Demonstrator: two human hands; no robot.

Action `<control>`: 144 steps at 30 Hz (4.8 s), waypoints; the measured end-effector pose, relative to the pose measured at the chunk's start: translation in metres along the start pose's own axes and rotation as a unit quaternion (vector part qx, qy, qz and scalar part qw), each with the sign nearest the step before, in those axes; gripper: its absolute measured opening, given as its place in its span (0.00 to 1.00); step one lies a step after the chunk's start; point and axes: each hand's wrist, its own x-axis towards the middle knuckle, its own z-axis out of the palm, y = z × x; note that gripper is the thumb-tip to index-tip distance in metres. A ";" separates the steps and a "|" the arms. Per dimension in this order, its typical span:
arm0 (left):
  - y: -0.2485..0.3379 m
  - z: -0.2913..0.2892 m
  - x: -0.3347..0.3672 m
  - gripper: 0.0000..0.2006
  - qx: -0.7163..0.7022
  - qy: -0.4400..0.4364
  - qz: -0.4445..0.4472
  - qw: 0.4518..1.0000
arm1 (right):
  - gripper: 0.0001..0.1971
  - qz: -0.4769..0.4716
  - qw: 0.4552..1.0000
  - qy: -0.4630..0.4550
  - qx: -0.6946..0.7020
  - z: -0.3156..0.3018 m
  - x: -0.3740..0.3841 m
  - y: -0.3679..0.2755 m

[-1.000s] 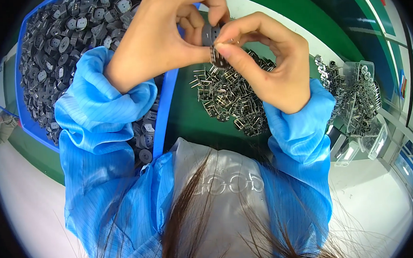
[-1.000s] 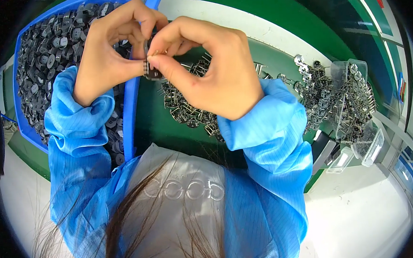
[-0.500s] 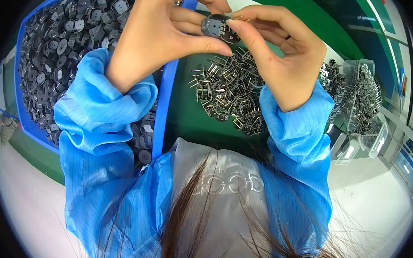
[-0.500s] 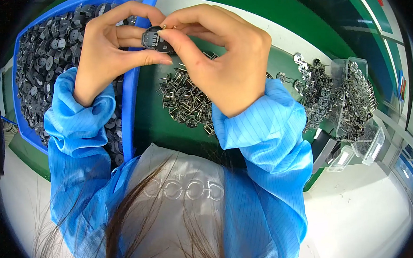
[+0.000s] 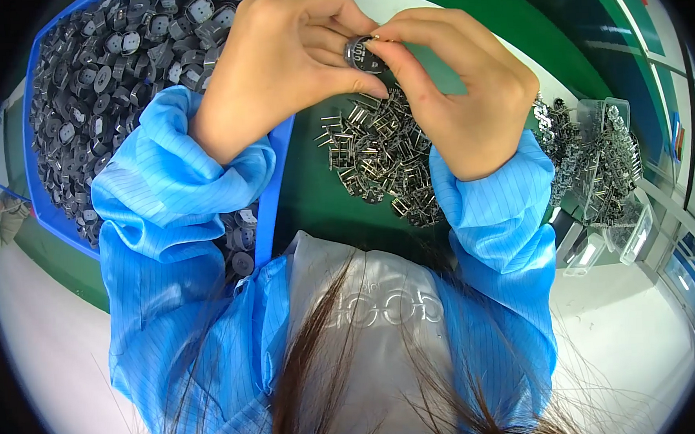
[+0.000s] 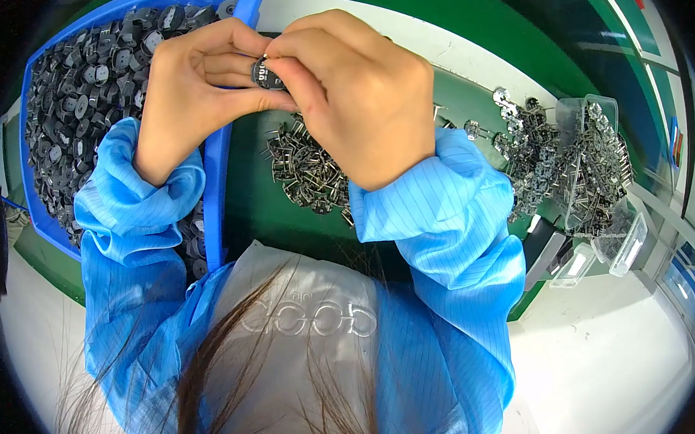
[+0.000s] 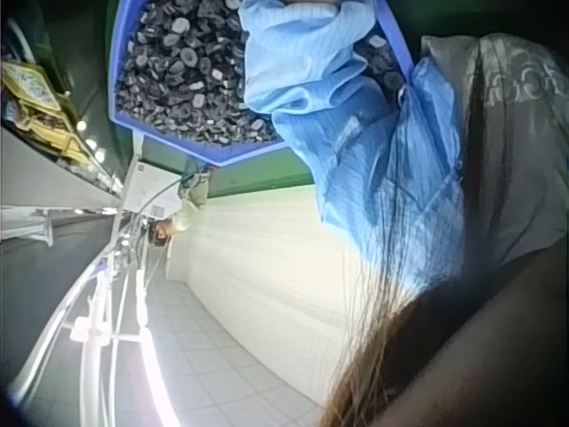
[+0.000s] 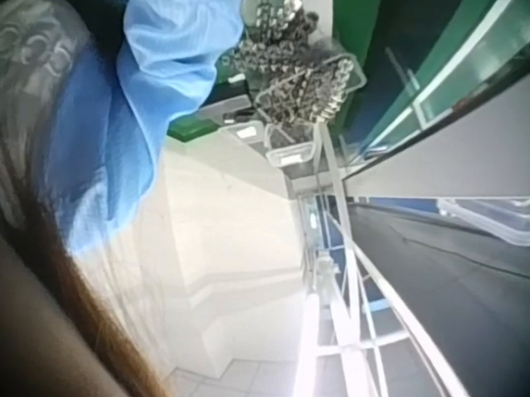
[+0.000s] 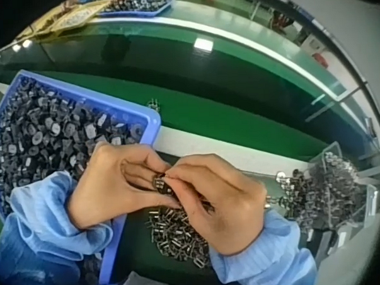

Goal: The person assembles small metal pins into plastic housings by hand at a factory workbench.

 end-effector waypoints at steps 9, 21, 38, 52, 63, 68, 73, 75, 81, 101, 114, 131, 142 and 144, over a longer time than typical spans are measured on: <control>0.001 -0.001 0.000 0.13 -0.115 -0.015 0.002 0.993 | 0.07 0.047 0.995 -0.009 0.084 -0.001 0.001 0.007; -0.003 -0.001 0.001 0.13 -0.048 0.005 0.010 0.999 | 0.09 -0.013 0.996 -0.015 -0.085 -0.003 0.000 -0.011; 0.018 -0.012 0.000 0.13 -0.241 0.028 -0.038 0.969 | 0.17 0.159 0.954 -0.028 0.254 0.009 -0.004 0.004; -0.017 -0.084 0.005 0.17 0.380 -0.068 0.150 0.910 | 0.10 0.110 0.957 -0.112 -0.243 0.001 0.038 0.124; -0.024 -0.073 0.012 0.16 0.373 -0.056 0.236 0.895 | 0.12 0.150 0.938 -0.298 -0.097 0.031 -0.002 0.028; -0.021 -0.066 0.012 0.16 0.347 -0.085 0.168 0.919 | 0.10 0.027 0.938 -0.346 0.006 0.036 -0.011 0.031; -0.008 -0.065 0.009 0.13 0.431 -0.047 0.115 0.894 | 0.06 0.135 0.956 -0.260 0.015 0.025 -0.008 0.031; 0.004 -0.072 0.001 0.12 0.423 0.036 0.119 0.898 | 0.06 0.092 0.976 -0.189 0.055 0.016 0.000 0.020; 0.009 -0.034 0.010 0.11 0.068 0.005 0.024 0.997 | 0.07 0.028 0.983 -0.099 0.149 -0.010 0.007 -0.006; -0.030 0.005 0.039 0.15 -0.356 -0.084 0.461 0.809 | 0.07 0.152 0.970 -0.026 0.189 -0.011 0.005 -0.004; -0.044 0.012 0.041 0.13 -0.398 -0.099 0.457 0.789 | 0.05 0.113 0.983 0.018 0.145 0.000 0.005 -0.002; 0.000 -0.016 0.003 0.09 -0.173 -0.008 0.003 0.985 | 0.15 0.035 0.990 0.045 0.130 0.018 0.001 0.004; 0.005 -0.005 0.003 0.12 -0.174 0.059 0.070 0.981 | 0.10 0.119 0.964 0.040 0.234 0.022 -0.002 0.007; 0.005 -0.009 0.003 0.13 -0.186 0.059 0.062 0.979 | 0.10 0.062 0.984 0.051 0.159 0.018 0.001 0.007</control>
